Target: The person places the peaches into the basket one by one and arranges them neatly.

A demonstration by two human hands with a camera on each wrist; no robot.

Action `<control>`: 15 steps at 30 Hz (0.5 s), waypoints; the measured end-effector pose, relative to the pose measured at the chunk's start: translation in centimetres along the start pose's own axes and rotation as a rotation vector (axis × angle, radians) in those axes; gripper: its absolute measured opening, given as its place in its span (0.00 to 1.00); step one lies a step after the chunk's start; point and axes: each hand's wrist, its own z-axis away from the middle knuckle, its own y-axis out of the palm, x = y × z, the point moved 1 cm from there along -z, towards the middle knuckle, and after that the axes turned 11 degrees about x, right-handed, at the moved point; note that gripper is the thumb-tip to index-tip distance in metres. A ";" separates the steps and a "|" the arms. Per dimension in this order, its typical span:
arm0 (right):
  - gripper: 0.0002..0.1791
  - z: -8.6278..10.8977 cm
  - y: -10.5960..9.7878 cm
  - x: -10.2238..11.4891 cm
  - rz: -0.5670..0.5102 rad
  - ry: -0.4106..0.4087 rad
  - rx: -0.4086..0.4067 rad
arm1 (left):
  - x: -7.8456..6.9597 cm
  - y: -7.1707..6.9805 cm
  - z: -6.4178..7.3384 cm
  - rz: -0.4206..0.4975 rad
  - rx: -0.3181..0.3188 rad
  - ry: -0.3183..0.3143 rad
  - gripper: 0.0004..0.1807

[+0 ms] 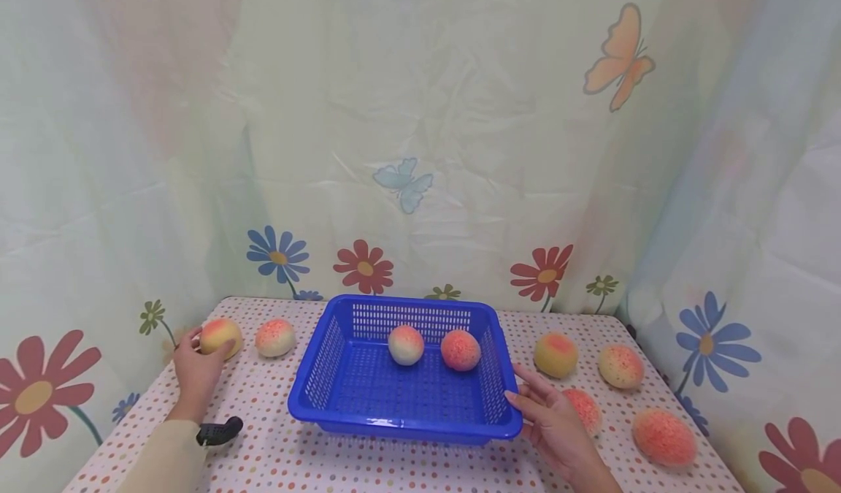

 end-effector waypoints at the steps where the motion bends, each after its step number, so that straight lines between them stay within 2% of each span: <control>1: 0.41 0.0 0.0 0.0 0.000 -0.001 -0.001 | -0.1 0.0 0.0 0.003 0.001 -0.001 0.46; 8: 0.38 0.2 0.1 0.0 0.001 -0.009 -0.002 | -0.6 0.2 -0.1 0.028 -0.010 0.002 0.47; 15: 0.41 0.2 0.0 -0.1 -0.018 -0.014 0.019 | -0.6 0.2 -0.2 0.023 -0.001 0.002 0.48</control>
